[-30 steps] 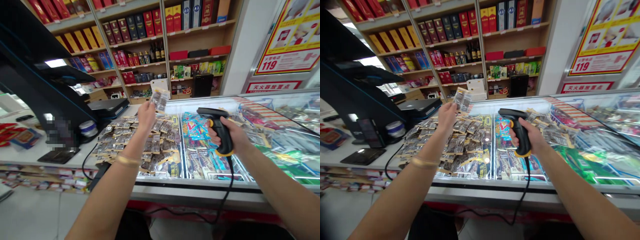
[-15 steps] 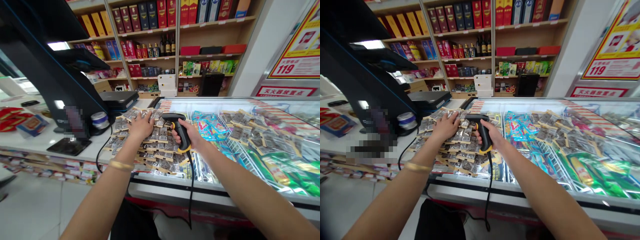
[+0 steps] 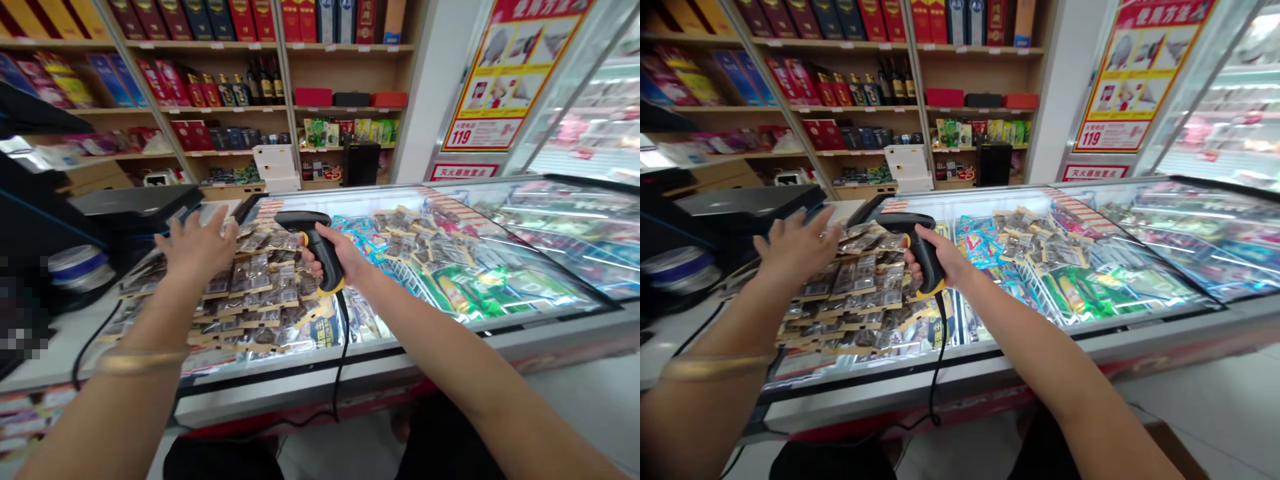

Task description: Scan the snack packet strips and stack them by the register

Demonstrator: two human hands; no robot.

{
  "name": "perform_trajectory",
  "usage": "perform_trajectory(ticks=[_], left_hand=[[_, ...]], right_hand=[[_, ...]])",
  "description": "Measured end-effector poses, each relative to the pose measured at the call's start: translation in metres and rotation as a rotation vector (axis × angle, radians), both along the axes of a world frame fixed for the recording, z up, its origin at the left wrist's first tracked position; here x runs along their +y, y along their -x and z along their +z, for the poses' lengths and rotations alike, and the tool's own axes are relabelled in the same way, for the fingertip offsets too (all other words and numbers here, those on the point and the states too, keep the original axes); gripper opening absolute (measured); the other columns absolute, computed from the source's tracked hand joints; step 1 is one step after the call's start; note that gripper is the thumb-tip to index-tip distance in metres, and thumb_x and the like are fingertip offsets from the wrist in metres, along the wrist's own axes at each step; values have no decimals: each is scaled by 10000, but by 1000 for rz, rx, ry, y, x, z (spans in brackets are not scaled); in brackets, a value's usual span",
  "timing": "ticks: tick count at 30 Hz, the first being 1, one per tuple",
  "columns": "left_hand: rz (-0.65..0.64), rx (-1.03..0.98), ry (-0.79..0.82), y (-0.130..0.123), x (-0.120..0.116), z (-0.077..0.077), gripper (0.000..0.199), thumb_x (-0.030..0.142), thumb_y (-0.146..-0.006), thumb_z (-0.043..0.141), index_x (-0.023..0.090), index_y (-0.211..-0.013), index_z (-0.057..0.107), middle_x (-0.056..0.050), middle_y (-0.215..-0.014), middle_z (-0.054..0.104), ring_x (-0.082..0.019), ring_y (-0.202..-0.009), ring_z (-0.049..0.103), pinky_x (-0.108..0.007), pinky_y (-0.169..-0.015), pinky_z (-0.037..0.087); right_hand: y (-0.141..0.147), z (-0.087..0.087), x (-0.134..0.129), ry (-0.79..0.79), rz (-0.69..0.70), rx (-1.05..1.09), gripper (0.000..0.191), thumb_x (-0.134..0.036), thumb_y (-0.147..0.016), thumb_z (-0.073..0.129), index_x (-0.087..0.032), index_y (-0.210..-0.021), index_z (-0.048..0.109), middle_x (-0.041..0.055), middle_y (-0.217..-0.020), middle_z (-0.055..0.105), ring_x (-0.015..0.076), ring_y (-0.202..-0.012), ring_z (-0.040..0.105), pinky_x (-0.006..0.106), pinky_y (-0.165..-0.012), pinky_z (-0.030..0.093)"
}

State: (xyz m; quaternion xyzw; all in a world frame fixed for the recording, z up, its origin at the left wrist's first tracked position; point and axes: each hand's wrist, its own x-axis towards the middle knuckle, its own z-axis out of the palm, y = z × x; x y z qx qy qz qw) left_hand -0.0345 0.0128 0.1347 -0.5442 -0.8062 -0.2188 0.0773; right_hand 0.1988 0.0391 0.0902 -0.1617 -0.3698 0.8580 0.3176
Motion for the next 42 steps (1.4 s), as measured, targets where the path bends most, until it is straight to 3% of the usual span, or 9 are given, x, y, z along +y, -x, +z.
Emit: perform_trajectory(ticks=[4,7,11,16,20,25,29,33,42], left_hand=[[-237,52,-185,-64,9,9,528,374,-943,448,188,-1432,523,-169,-1479,502,-449,-1413,370,-655,-1143,268],[-473,-58,-190,-133,24,1,538,354,-934,451,156,-1430,515,-160,-1393,574,-335,-1319,503,-503,-1132,362],[-663,-311,-63,-220,50,-35,493,365,-891,546,169,-1342,577,-139,-1291,642,-266,-1188,598,-383,-1053,432],[-548,-313,130,-286,72,-84,371,416,-832,648,149,-1090,661,-185,-1132,691,-322,-1120,630,-368,-923,465],[-497,-267,124,-295,80,-100,317,475,-745,719,192,-863,638,-133,-874,693,-326,-1000,644,-355,-807,457],[-582,-524,98,-278,84,-102,239,346,-718,711,228,-612,532,2,-545,500,-201,-632,553,-288,-598,372],[-578,-825,-68,-270,84,-106,221,307,-883,509,224,-679,486,30,-575,441,-138,-554,451,-251,-542,351],[-533,-1116,-81,-274,82,-108,207,275,-943,432,227,-742,433,46,-621,402,-110,-521,424,-224,-515,384],[-521,-1188,-103,-277,80,-109,187,249,-962,433,221,-777,438,41,-671,423,-98,-564,472,-210,-555,467]], right_hand=[[-69,3,-6,-36,-140,-33,373,-487,-990,399,-165,-901,564,-13,-579,548,94,-410,461,188,-379,397],[-132,0,-10,-45,-301,-72,353,-489,-968,452,-166,-888,572,-17,-579,530,91,-413,452,185,-378,386],[-206,-15,-13,-64,-458,-101,349,-496,-935,509,-161,-868,579,-7,-592,522,88,-433,438,182,-392,376],[-251,-39,-13,0,-568,-116,312,-480,-907,542,-170,-878,575,-6,-599,520,92,-440,430,186,-392,370],[-255,-44,-12,40,-584,-122,281,-454,-918,526,-178,-925,574,-11,-590,526,103,-437,443,195,-393,385],[-252,-41,-15,8,-530,-105,303,-471,-915,531,-172,-946,577,-7,-595,538,105,-439,449,200,-393,393],[-252,-44,-19,-34,-484,-117,317,-478,-894,560,-170,-966,581,-5,-600,547,107,-441,464,204,-399,403],[-251,-48,-24,-39,-411,-195,348,-492,-868,595,-164,-985,585,-4,-600,561,104,-429,470,201,-394,406],[-249,-52,-24,-24,-372,-310,371,-513,-825,639,-164,-941,587,-7,-593,568,101,-418,472,205,-382,407]])
